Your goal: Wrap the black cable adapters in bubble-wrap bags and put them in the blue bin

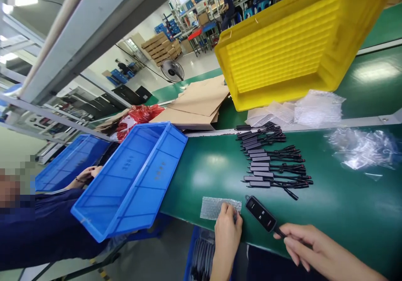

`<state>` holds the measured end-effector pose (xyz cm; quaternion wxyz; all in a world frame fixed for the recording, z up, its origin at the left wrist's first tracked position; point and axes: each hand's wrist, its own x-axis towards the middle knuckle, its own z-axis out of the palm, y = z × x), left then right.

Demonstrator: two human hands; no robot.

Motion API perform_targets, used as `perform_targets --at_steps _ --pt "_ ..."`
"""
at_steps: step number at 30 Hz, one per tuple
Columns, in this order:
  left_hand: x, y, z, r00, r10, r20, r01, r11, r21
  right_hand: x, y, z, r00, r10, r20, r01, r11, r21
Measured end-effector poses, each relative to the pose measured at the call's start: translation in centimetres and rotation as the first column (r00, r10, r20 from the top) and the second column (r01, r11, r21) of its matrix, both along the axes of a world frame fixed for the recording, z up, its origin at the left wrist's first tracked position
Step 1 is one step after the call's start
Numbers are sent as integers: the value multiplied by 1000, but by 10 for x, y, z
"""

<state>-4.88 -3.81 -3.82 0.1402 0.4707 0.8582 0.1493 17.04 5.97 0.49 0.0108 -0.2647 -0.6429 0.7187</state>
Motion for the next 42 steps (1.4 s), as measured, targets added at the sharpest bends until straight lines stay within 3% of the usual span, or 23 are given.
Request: perform_targets --at_steps 4,7,10,15,20,24,32,36,38,40,42 --pt "-5 1 2 958 22 285 -60 990 124 -7 -5 -5 997 65 36 -72 973 220" --pt "-7 -1 10 837 26 547 -144 974 175 -8 -8 -13 996 74 48 -86 932 353" --pt "-3 -3 18 746 23 665 -196 963 186 -8 -10 -21 997 57 56 -75 904 422" --pt "12 -2 36 853 -63 519 -99 955 279 -7 -12 -27 997 54 58 -75 886 457" --pt "17 4 52 917 -175 359 20 917 398 -5 -6 -11 993 120 5 -112 912 395" --pt "8 8 61 920 -223 324 75 909 411 1 0 -2 989 138 -62 -112 945 307" --pt "4 8 73 898 -384 213 272 868 416 0 0 -15 999 24 -23 -15 937 348" --pt "7 10 73 918 -396 -1 367 849 381 -1 0 -15 997 -64 -36 67 995 78" --pt "8 12 72 919 -389 -60 382 843 378 -2 0 -15 992 -122 -32 121 992 -45" --pt "10 16 72 925 -376 -57 367 841 398 -3 -3 -14 991 -126 -48 125 992 -23" --pt "11 19 74 934 -356 -32 335 839 429 -3 -6 -14 997 -46 -61 51 995 82"
